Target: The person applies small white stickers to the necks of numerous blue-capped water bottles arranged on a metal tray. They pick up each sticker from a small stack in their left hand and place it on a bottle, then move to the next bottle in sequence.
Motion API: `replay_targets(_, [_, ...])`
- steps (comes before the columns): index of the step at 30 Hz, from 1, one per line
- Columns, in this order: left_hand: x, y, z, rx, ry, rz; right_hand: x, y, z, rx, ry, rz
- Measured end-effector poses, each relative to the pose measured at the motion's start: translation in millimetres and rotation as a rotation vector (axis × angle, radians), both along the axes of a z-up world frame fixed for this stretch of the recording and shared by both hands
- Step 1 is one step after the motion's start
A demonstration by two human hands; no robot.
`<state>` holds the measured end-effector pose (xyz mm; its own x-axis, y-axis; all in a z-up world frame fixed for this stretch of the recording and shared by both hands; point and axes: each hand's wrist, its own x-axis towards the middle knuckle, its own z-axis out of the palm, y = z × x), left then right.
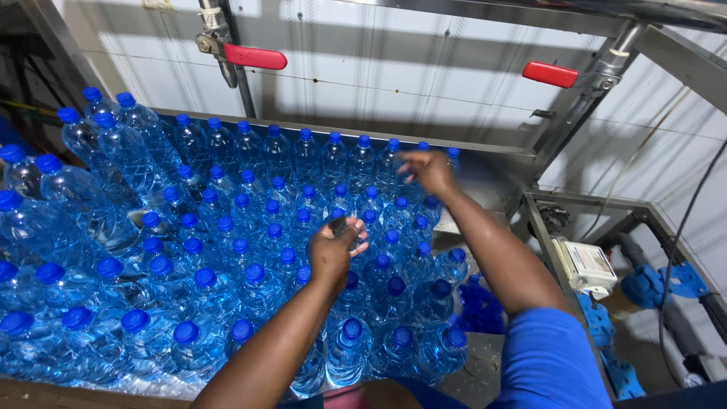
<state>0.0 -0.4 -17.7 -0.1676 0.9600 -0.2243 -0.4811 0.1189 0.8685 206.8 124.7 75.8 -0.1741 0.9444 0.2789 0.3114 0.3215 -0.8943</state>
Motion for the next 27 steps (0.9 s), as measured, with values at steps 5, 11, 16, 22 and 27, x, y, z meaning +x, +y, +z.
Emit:
replay_targets(5, [3.1,0.0,-2.0,-0.02,-0.081,-0.05,39.3,94.4,-23.6,0.214,-0.664,-0.533])
replay_targets(11, [3.4,-11.8,6.3,-0.04,-0.143,-0.036,46.4,133.7,-43.4,0.24,-0.761,-0.53])
replay_targets(16, [4.7,-9.6,3.4,-0.04,-0.159,-0.023,38.2,132.6,-46.2,0.287,-0.624,-0.613])
replay_targets(22, [2.6,-4.2,-3.6,-0.02,-0.15,-0.026,41.2,106.7,-63.1,0.201,-1.013,-0.413])
replay_targets(27, [0.4,1.6,-6.0,0.033,-0.173,0.017,28.2,75.9,-52.6,0.273,-0.804,-0.368])
